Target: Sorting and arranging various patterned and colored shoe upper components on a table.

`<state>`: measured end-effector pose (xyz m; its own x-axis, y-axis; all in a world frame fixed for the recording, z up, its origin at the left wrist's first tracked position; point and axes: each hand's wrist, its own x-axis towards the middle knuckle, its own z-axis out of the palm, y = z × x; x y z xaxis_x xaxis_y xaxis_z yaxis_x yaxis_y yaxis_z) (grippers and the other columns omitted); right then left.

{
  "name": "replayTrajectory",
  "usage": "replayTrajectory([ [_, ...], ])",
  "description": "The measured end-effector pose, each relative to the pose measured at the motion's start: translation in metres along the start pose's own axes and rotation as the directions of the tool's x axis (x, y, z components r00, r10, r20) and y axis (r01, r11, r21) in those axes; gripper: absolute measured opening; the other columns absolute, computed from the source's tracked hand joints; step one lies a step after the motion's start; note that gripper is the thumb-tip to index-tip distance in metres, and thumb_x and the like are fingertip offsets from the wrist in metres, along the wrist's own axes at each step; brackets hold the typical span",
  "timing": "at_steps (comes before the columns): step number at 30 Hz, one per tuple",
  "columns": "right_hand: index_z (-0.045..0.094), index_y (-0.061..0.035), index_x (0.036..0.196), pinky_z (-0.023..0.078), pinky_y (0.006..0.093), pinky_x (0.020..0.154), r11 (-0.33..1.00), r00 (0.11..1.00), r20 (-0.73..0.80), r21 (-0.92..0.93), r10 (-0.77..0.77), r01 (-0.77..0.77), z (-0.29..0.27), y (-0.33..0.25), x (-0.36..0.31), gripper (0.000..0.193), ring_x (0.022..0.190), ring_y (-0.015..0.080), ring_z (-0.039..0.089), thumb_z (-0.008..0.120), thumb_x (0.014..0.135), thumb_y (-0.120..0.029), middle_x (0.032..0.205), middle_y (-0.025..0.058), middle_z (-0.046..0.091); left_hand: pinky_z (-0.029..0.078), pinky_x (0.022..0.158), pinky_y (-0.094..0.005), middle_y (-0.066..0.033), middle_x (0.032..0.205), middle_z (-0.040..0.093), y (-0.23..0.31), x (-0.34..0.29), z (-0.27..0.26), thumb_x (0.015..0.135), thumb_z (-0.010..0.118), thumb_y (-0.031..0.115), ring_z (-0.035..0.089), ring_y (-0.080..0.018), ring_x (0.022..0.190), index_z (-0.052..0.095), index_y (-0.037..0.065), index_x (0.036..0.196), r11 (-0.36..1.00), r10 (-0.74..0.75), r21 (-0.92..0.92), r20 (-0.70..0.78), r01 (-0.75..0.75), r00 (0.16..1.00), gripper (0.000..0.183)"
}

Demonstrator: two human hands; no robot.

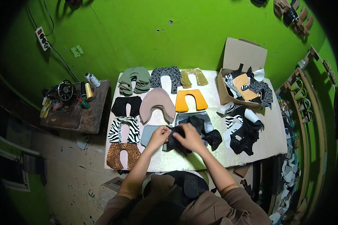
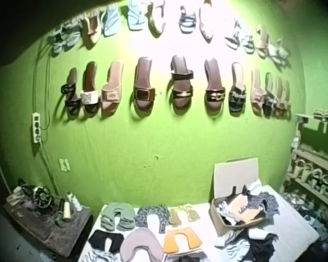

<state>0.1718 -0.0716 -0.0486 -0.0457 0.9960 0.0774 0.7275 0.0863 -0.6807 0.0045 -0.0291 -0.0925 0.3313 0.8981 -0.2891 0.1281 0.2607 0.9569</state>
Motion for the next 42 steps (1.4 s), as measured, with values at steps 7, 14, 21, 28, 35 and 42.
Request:
replayTrajectory([
  [7, 0.054, 0.0015, 0.106, 0.046, 0.0350, 0.077, 0.960, 0.997, -0.012, 0.270, 0.082, -0.076, 0.007, 0.003, 0.000, 0.034, 0.085, 0.0308, 0.059, 0.052, 0.074, -0.010, 0.095, 0.0211, 0.058, 0.045, 0.071, -0.0231, -0.0080, 0.100, 0.057, 0.016, -0.004, -0.001, 0.086, 0.045, 0.005, 0.057, -0.0136, 0.083, 0.049, 0.001, 0.111, 0.982, 0.145, -0.143, 0.168, -0.122, 0.975, 0.026],
  [14, 0.054, 0.0000, 0.105, 0.047, 0.0224, 0.070, 0.283, 0.868, 0.432, 0.824, 0.245, -0.490, -0.041, 0.006, 0.008, 0.023, 0.076, 0.0111, 0.058, 0.055, 0.084, -0.011, 0.088, 0.0047, 0.061, 0.043, 0.070, -0.0224, -0.0081, 0.107, 0.054, 0.021, -0.001, -0.017, 0.083, 0.056, 0.013, 0.054, -0.0109, 0.084, 0.048, 0.003, 0.114, 0.979, 0.193, 0.040, 0.090, -0.197, 0.977, 0.033],
  [21, 0.053, -0.0001, 0.102, 0.046, 0.0219, 0.073, 0.464, 0.934, 0.285, 0.812, 0.215, -0.354, -0.052, 0.015, 0.014, 0.020, 0.081, 0.0087, 0.055, 0.051, 0.088, -0.013, 0.092, 0.0059, 0.062, 0.045, 0.070, -0.0249, -0.0079, 0.092, 0.060, 0.016, -0.004, 0.000, 0.083, 0.059, 0.017, 0.057, -0.0126, 0.079, 0.049, 0.004, 0.113, 0.970, 0.130, 0.166, 0.258, -0.177, 0.957, 0.035],
  [28, 0.052, -0.0004, 0.104, 0.047, 0.0231, 0.074, 0.326, 0.934, 0.291, 0.879, 0.208, -0.347, -0.069, 0.001, 0.026, 0.020, 0.082, 0.0092, 0.057, 0.050, 0.088, -0.013, 0.093, 0.0069, 0.062, 0.044, 0.079, -0.0288, -0.0112, 0.111, 0.052, 0.039, -0.004, -0.009, 0.080, 0.061, 0.017, 0.056, -0.0189, 0.094, 0.049, 0.005, 0.113, 0.889, 0.288, 0.301, 0.218, -0.345, 0.932, 0.037],
  [35, 0.051, -0.0010, 0.103, 0.047, 0.0233, 0.074, 0.224, 0.924, 0.358, 0.898, 0.133, -0.380, -0.055, -0.015, 0.037, 0.017, 0.079, 0.0105, 0.058, 0.047, 0.089, -0.011, 0.090, 0.0064, 0.061, 0.043, 0.076, -0.0266, -0.0102, 0.097, 0.057, 0.052, 0.000, -0.003, 0.078, 0.065, 0.020, 0.055, -0.0156, 0.088, 0.053, 0.001, 0.104, 0.833, 0.349, 0.342, 0.286, -0.435, 0.893, 0.034],
  [42, 0.053, 0.0024, 0.104, 0.044, 0.0239, 0.074, 0.787, 0.975, 0.058, 0.580, 0.216, -0.209, -0.049, 0.012, 0.039, 0.023, 0.078, 0.0131, 0.057, 0.045, 0.089, -0.012, 0.085, 0.0081, 0.063, 0.045, 0.062, -0.0253, -0.0093, 0.080, 0.062, 0.067, -0.010, -0.014, 0.077, 0.066, 0.019, 0.058, -0.0140, 0.067, 0.057, 0.001, 0.089, 0.857, 0.380, 0.326, 0.127, -0.400, 0.916, 0.023],
])
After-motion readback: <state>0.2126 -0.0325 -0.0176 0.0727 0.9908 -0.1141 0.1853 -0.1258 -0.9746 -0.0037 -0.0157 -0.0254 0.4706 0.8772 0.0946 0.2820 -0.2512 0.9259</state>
